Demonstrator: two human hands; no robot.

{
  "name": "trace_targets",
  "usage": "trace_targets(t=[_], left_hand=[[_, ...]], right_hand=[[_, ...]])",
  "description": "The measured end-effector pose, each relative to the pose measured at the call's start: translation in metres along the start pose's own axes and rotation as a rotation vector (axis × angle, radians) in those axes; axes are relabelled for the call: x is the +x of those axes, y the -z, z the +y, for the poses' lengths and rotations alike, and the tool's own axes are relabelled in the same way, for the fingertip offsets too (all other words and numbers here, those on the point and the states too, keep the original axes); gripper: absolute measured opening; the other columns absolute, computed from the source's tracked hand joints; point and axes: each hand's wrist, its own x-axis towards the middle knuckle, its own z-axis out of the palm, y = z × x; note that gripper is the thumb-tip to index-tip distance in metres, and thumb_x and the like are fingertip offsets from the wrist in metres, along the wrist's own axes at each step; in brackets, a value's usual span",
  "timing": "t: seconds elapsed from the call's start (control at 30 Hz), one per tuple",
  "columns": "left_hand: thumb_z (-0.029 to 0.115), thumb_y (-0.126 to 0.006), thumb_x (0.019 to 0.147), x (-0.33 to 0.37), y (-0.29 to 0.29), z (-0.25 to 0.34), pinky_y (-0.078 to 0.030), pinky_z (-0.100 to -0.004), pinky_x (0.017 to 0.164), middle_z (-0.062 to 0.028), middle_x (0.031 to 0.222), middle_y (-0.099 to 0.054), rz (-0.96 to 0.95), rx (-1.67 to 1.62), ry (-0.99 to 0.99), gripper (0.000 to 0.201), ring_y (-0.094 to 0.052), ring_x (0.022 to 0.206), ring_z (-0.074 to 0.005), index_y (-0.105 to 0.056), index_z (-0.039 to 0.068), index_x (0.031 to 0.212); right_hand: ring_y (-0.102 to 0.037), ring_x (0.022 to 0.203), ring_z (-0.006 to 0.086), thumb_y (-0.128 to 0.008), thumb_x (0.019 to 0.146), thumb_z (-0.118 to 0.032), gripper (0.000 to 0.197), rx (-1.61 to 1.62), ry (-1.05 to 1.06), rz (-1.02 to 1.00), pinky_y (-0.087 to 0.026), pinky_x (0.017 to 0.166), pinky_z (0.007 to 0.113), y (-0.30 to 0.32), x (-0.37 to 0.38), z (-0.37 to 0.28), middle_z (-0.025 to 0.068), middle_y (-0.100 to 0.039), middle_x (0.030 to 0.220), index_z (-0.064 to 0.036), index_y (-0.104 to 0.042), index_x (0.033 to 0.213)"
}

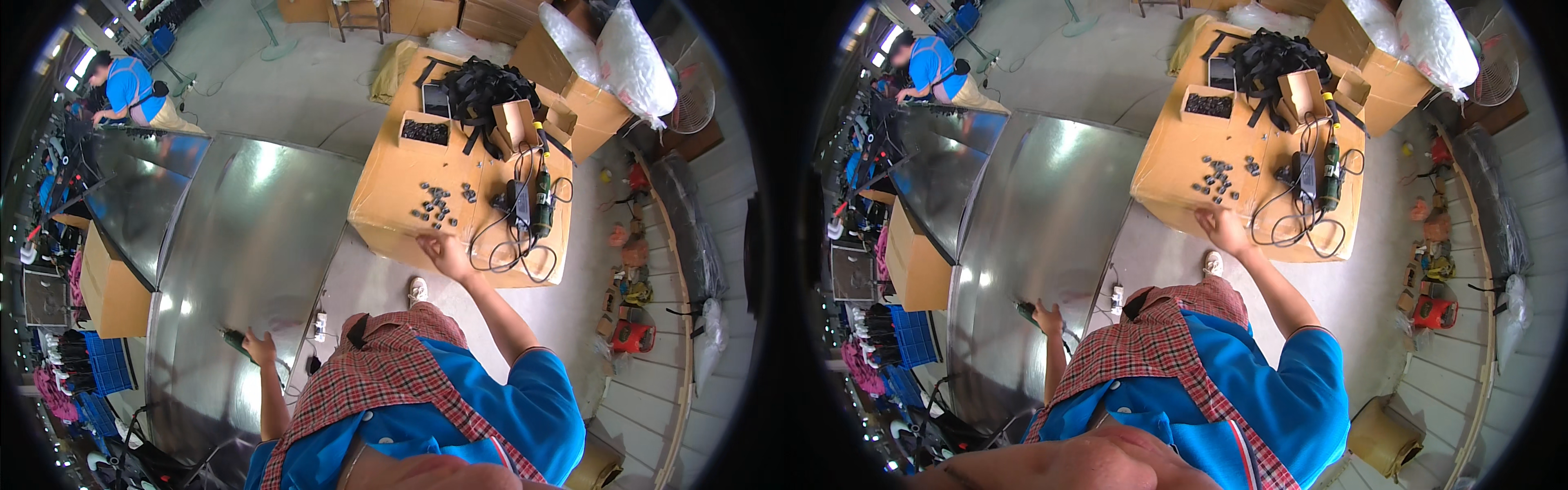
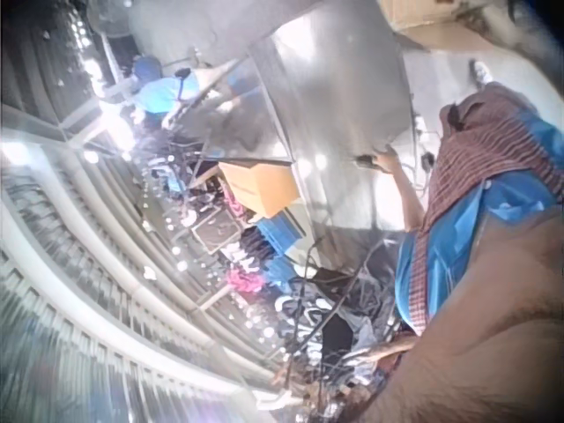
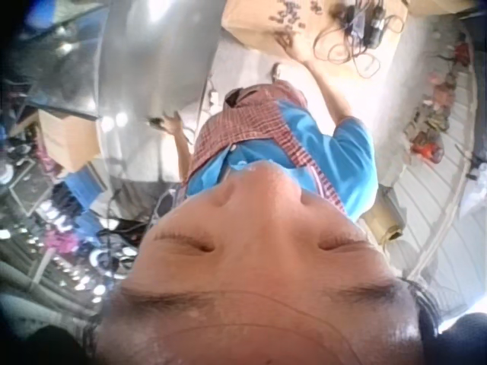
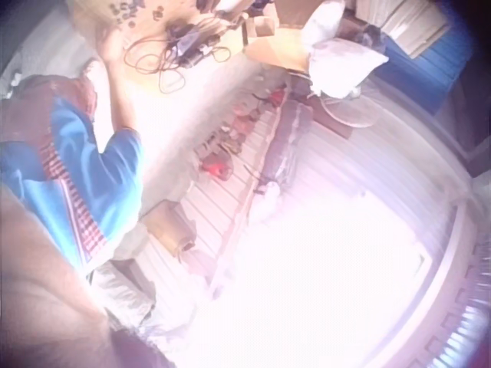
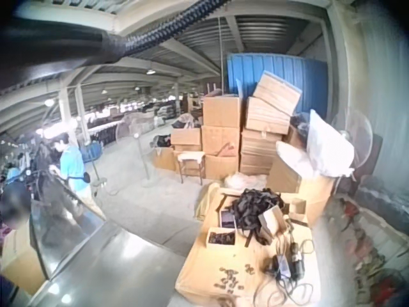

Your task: The person uses a cordless drill to attach fabric components to a stroller frame on a metal workbench. They repeatedly pick up fasteners, align parts, and drive screws into the frame, then move the assembled unit aside to begin on the next stroller.

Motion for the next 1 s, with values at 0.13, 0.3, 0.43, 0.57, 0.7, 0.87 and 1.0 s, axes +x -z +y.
trace_targets(t=[0.13,0.3,0.43,0.57,0.7,0.87,1.0], left_hand=[[0.024,-0.075,0.081,-0.045,-0.014,0.077,-0.046,-0.045,0.093,-0.0258,0.114,-0.056,-0.225,-0.114,-0.071,0.069,-0.057,0.102,-0.0378,-0.046,0.001,0.14],[0.023,-0.075,0.082,-0.107,-0.031,0.132,-0.052,-0.0402,0.083,-0.024,0.11,-0.058,-0.313,-0.322,0.022,0.064,-0.063,0.091,-0.0306,-0.051,0.003,0.137],[0.025,-0.077,0.078,-0.138,-0.056,0.123,-0.053,-0.0415,0.082,-0.025,0.111,-0.062,-0.376,-0.251,0.075,0.065,-0.064,0.097,-0.0332,-0.054,0.001,0.134],[0.027,-0.078,0.076,-0.162,-0.077,0.101,-0.053,-0.0431,0.083,-0.0266,0.116,-0.062,-0.42,-0.288,0.15,0.068,-0.064,0.101,-0.0368,-0.053,0.0,0.134],[0.031,-0.077,0.077,-0.182,-0.058,0.142,-0.054,-0.0434,0.085,-0.0282,0.118,-0.062,-0.439,-0.259,0.25,0.072,-0.064,0.104,-0.0393,-0.051,0.001,0.137],[0.033,-0.073,0.079,-0.173,-0.049,0.178,-0.055,-0.0431,0.082,-0.0258,0.114,-0.062,-0.434,-0.248,0.213,0.068,-0.066,0.095,-0.036,-0.051,0.005,0.137],[0.034,-0.073,0.079,-0.168,-0.047,0.186,-0.055,-0.0409,0.077,-0.0252,0.114,-0.062,-0.396,-0.275,0.185,0.068,-0.067,0.09,-0.0327,-0.051,0.004,0.137]], right_hand=[[-0.072,0.082,0.022,-0.065,0.094,-0.014,0.027,-0.053,0.113,0.295,-0.057,0.077,0.034,0.051,0.076,0.026,0.0151,-0.073,0.102,0.0008,-0.066,0.117],[-0.069,0.08,0.0151,-0.065,0.095,-0.016,0.026,0.012,0.015,0.483,-0.053,0.073,0.029,0.097,0.196,0.074,0.014,-0.072,0.092,-0.0021,-0.066,0.116],[-0.066,0.097,0.0327,-0.068,0.089,-0.036,0.046,-0.249,-0.164,0.338,-0.053,0.085,0.039,0.109,0.289,0.12,0.0203,-0.067,0.103,0.0005,-0.062,0.116],[-0.054,0.122,0.0418,-0.063,0.083,-0.065,0.09,-0.505,-0.552,0.034,-0.049,0.098,0.045,0.098,0.352,0.125,0.0269,-0.047,0.136,0.0011,-0.04,0.14],[-0.051,0.127,0.0323,-0.069,0.073,-0.073,0.125,-0.665,-0.615,-0.103,-0.049,0.099,0.039,0.083,0.37,0.077,0.0222,-0.039,0.143,-0.0009,-0.008,0.156],[-0.051,0.129,0.0281,-0.076,0.07,-0.066,0.129,-0.743,-0.662,-0.172,-0.052,0.095,0.035,0.093,0.385,0.083,0.0208,-0.039,0.146,0.0,-0.004,0.156],[-0.06,0.12,0.0286,-0.076,0.067,-0.064,0.118,-0.441,-0.702,-0.129,-0.056,0.088,0.038,0.115,0.391,0.078,0.0213,-0.052,0.135,0.0045,-0.023,0.148]])
